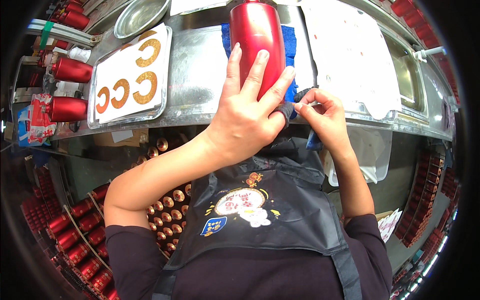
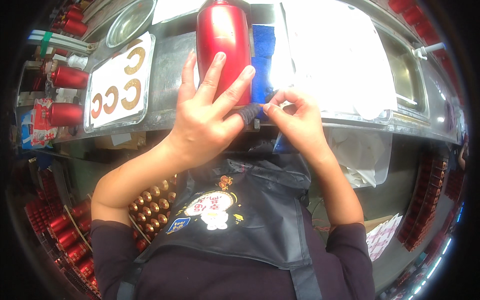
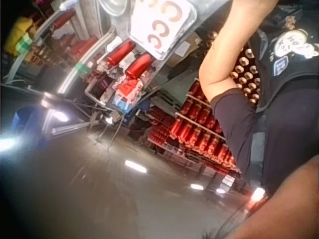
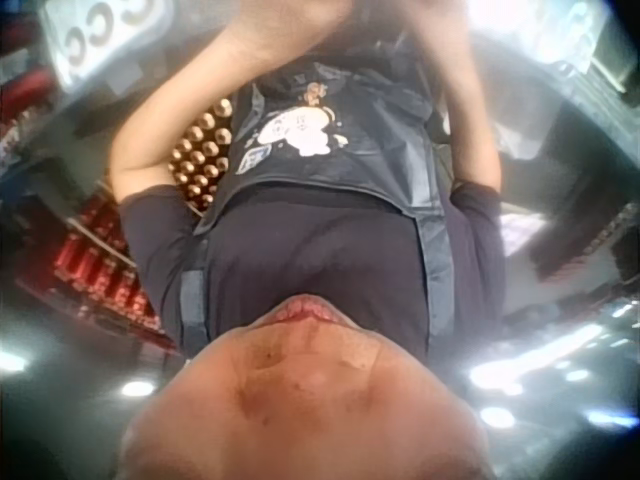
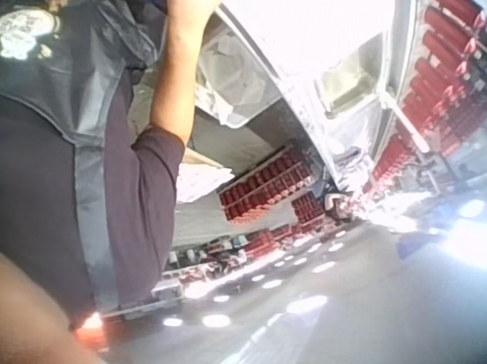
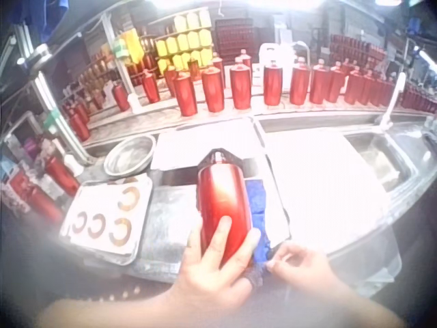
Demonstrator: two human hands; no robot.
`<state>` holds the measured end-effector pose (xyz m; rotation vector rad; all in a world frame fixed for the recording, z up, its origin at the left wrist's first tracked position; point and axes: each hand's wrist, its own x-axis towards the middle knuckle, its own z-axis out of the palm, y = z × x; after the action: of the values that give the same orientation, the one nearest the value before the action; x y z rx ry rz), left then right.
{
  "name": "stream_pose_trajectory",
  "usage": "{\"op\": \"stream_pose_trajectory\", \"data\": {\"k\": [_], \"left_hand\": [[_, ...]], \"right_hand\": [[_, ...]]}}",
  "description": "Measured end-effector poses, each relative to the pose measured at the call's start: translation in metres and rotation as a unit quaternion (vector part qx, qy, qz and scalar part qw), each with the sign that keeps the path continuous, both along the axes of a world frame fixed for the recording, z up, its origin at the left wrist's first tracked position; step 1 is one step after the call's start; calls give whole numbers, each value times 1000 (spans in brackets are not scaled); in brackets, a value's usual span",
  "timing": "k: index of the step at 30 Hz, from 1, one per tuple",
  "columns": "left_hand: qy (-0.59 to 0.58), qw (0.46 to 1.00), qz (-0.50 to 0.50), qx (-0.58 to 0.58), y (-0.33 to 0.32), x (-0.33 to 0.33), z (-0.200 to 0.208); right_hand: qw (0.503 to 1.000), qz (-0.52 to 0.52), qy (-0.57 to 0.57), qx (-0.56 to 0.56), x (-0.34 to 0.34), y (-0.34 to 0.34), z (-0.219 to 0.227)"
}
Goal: The person wipes a red bottle with a cloth, applies a gold circular sticker to the neck, and then applies a rectangular label to the body. The person repeats this process on a second bottle.
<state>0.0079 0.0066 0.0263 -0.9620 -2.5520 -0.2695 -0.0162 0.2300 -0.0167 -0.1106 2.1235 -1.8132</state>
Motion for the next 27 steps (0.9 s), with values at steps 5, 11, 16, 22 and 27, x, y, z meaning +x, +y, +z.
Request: {"op": "stream_pose_trajectory", "data": {"k": [5,11,16,22,27], "left_hand": [[-28,978,48,201,-14,-3,-23],[-88,955,95,267,-36,34,-50],[-76,972,80,208,-40,45,-56],[-40,987,60,143,-31,36,-40],[14,993,58,106,-12,17,-23]], "right_hand": [[999,10,-27,23,5,-2,18],[999,9,-28,-45,10,-5,42],[999,0,-37,-37,5,-4,41],[999,13,-39,-29,1,0,24],[998,27,-44,-28,-1,-2,18]]}}
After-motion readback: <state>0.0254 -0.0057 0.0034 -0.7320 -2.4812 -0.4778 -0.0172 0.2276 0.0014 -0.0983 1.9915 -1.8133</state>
